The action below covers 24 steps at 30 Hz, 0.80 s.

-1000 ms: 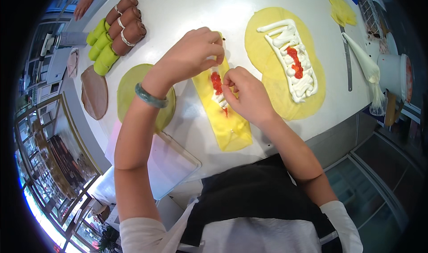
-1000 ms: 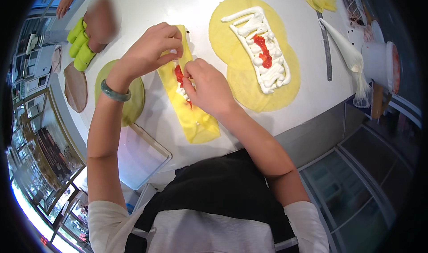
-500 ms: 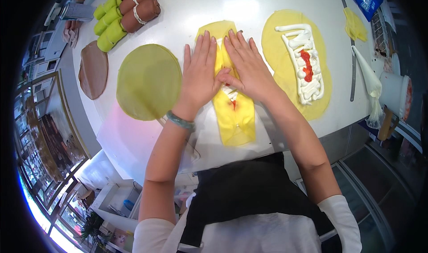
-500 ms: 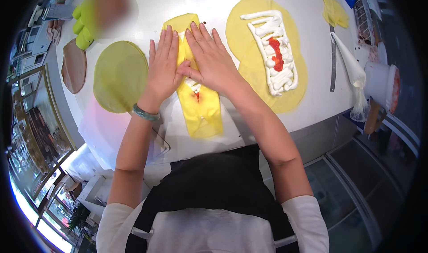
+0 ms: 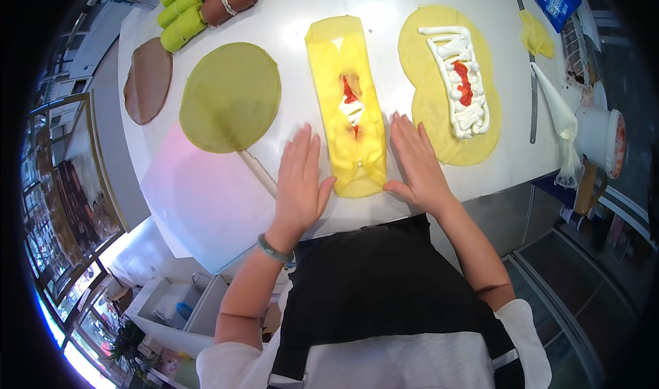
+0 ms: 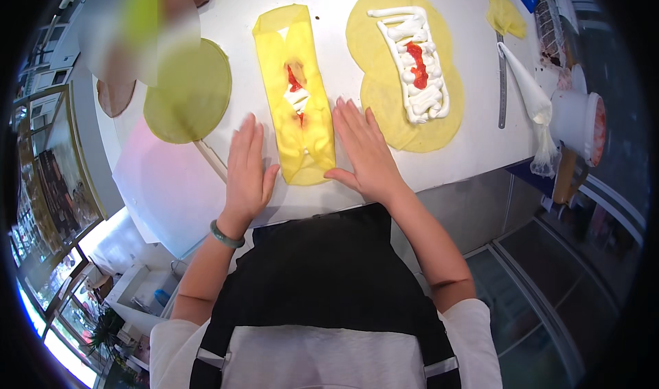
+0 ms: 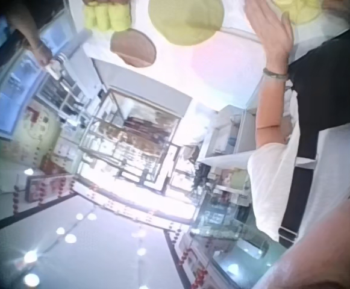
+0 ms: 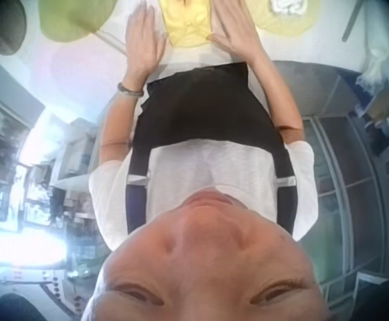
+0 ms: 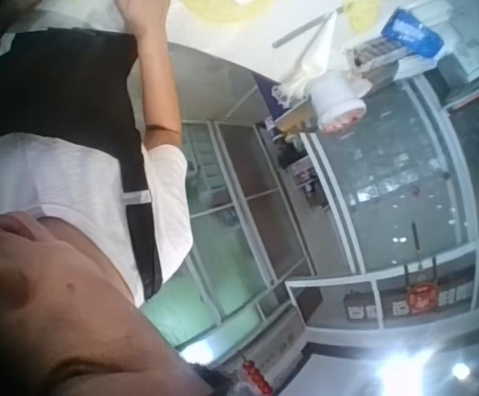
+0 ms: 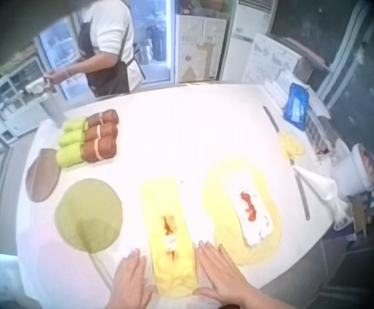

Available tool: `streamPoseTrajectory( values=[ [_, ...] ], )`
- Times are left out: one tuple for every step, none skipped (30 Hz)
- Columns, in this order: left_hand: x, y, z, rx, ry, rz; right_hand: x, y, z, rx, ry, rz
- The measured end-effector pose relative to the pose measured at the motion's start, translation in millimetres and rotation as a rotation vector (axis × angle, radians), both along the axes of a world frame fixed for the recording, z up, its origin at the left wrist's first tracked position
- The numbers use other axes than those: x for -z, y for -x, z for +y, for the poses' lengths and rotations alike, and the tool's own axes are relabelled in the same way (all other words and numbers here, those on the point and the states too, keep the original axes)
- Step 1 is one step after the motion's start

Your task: The person assembles sushi rolls by placing yellow and green crepe-like sheets on a countertop, piping white cream and red sauce onto them, then rolling them into cylindrical shapes. The person handles the sheets, cream, and sauce, and arranges the finished rolls on the counter.

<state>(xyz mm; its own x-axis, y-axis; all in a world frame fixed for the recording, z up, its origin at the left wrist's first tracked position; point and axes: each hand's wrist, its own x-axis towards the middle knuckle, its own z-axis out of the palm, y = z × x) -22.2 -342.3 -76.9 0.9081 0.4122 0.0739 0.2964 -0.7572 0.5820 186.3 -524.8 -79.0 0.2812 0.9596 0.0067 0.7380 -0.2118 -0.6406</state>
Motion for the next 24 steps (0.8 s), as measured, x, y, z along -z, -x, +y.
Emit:
streamPoseTrajectory(
  values=[
    [6, 20, -2, 0.06, 0.05, 0.0, 2, -4, -13, -0.035, -0.029, 0.03],
    [10, 31, -5, 0.125, 0.106, 0.005, 5, -7, -20, -0.098, -0.04, 0.046],
    [8, 30, -6, 0.191, 0.059, -0.023, 5, -10, -26, -0.162, -0.047, 0.065],
    [4, 28, -5, 0.257, 0.012, -0.051, 5, -10, -29, -0.226, -0.053, 0.084],
    [1, 24, -4, 0.322, -0.035, -0.078, 8, -11, -27, -0.256, -0.09, 0.053],
    [-3, 19, -2, 0.335, -0.031, -0.081, 8, -11, -19, -0.286, -0.13, 0.021],
    [-5, 14, 0, 0.349, -0.027, -0.084, 9, -10, -11, -0.317, -0.17, -0.011],
    [-7, 8, 2, 0.362, -0.022, -0.087, 7, -10, -7, -0.264, -0.191, 0.038],
    [-8, 1, 2, 0.226, 0.042, -0.136, 5, -10, -2, -0.213, -0.213, 0.089],
    [-9, -7, 0, 0.09, 0.105, -0.185, 4, -9, 3, -0.162, -0.235, 0.139],
    [-9, -15, -1, -0.046, 0.169, -0.234, 5, -9, 11, -0.043, -0.232, 0.159],
    [-6, -22, -1, -0.128, 0.174, -0.222, 7, -8, 18, 0.078, -0.229, 0.177],
    [-1, -28, 0, -0.21, 0.18, -0.21, 8, -6, 24, 0.2, -0.226, 0.195],
    [4, -32, 1, -0.292, 0.186, -0.198, 13, -2, 28, 0.228, -0.23, 0.161],
    [7, -35, 2, -0.284, 0.101, -0.178, 19, 2, 32, 0.257, -0.231, 0.127],
    [8, -36, 1, -0.266, 0.041, -0.185, 22, 2, 34, 0.286, -0.232, 0.092],
    [7, -37, 0, -0.249, -0.019, -0.191, 23, -1, 34, 0.216, -0.253, 0.04],
    [6, -35, -2, -0.233, -0.077, -0.19, 24, -2, 32, 0.146, -0.27, -0.007],
    [8, -31, -1, -0.128, -0.143, -0.179, 25, -4, 30, 0.076, -0.286, -0.053],
    [11, -25, 2, -0.022, -0.208, -0.168, 25, -5, 29, 0.005, -0.303, -0.098],
    [8, -24, 4, 0.087, -0.271, -0.159, 23, -7, 28, -0.036, -0.304, -0.13],
    [2, -22, 2, 0.087, -0.244, -0.135, 20, -9, 26, -0.078, -0.305, -0.161],
    [-5, -18, -1, 0.088, -0.216, -0.112, 16, -11, 25, -0.119, -0.306, -0.192],
    [-12, -18, -3, 0.087, -0.188, -0.089, 8, -12, 26, -0.136, -0.301, -0.215]
  ],
)
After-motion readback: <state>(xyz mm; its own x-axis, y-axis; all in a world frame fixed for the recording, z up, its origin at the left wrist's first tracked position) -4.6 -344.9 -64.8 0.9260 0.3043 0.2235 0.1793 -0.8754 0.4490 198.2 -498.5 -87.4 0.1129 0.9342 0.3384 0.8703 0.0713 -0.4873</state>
